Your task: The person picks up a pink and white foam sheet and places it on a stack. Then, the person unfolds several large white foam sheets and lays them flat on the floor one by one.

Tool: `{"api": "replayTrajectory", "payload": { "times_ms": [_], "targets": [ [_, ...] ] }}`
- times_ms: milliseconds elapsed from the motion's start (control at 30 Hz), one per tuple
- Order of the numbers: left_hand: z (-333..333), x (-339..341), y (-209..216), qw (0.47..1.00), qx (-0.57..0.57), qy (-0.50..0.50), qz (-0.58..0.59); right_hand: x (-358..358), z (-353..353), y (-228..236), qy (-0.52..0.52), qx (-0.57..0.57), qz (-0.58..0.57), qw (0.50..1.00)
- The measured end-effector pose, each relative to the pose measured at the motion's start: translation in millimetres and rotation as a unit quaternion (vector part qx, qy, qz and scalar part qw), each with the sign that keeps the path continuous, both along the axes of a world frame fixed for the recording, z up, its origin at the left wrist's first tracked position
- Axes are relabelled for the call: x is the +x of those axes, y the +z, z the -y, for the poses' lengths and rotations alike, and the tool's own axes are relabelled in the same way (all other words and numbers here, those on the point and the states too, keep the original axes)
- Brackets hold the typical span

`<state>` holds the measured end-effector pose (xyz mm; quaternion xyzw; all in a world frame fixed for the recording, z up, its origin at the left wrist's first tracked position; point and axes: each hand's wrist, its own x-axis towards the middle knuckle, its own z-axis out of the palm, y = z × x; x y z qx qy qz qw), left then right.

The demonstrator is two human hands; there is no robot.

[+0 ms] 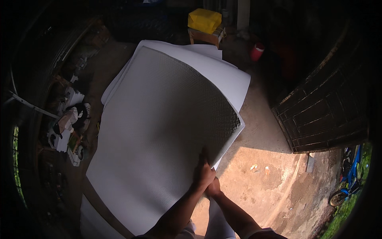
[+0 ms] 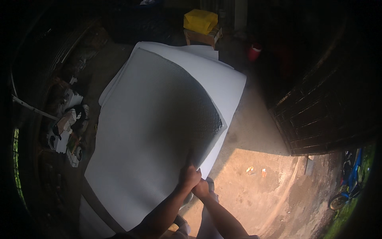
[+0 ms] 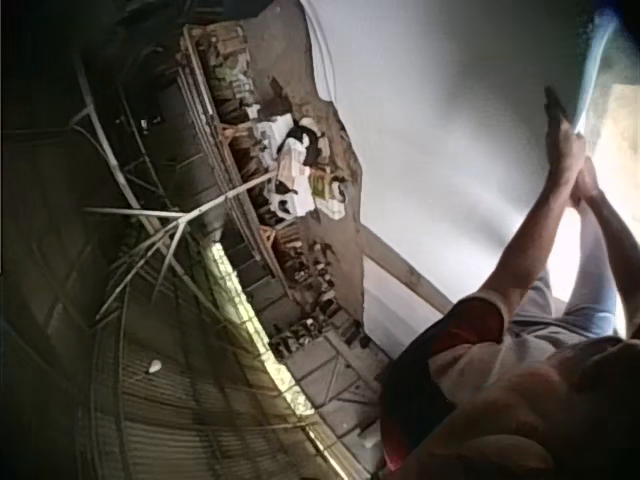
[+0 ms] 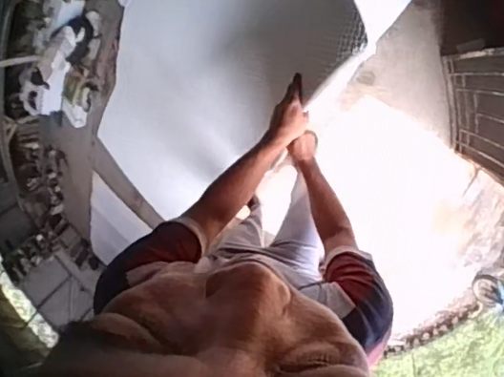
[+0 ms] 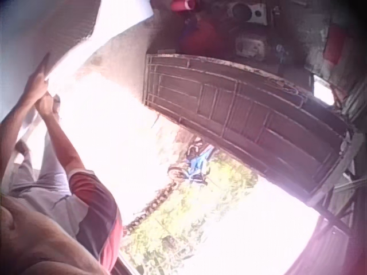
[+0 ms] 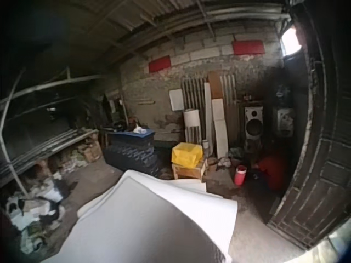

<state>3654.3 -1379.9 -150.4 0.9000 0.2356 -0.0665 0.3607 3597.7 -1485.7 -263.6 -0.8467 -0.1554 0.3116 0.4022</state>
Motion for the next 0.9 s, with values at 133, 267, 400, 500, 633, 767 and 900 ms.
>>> {"api": "replayTrajectory", "payload": {
  "times_ms": [133,267,400,500,633,767,900],
  "targets": [
    [-48.5,-92.2,30.2,0.994,0.004,0.044,0.099,11.9,4.3,99.4,0.031,0.227,-0.263,0.937],
    [-62.2,-182.3,66.2,0.989,-0.017,0.107,0.098,6.2,-39.6,226.0,0.002,0.35,-0.096,0.932],
    [-73.3,-265.2,79.8,0.974,-0.039,0.15,0.163,-103.8,-126.2,355.9,-0.016,0.173,-0.019,0.985],
    [-84.8,-322.2,66.2,0.97,-0.025,0.12,0.212,-176.5,-143.3,338.6,-0.032,0.092,0.175,0.98],
    [-98.0,-400.8,115.8,0.947,-0.039,0.09,0.306,-249.7,-143.9,352.2,0.036,0.161,0.187,0.968],
    [-151.9,-475.1,146.0,0.816,-0.536,0.159,0.145,-311.8,-151.7,369.2,0.129,0.156,0.195,0.96],
    [-177.5,-511.9,197.1,0.789,-0.545,0.222,0.177,-364.0,-144.8,385.7,0.169,0.217,0.23,0.933]
  ]
}}
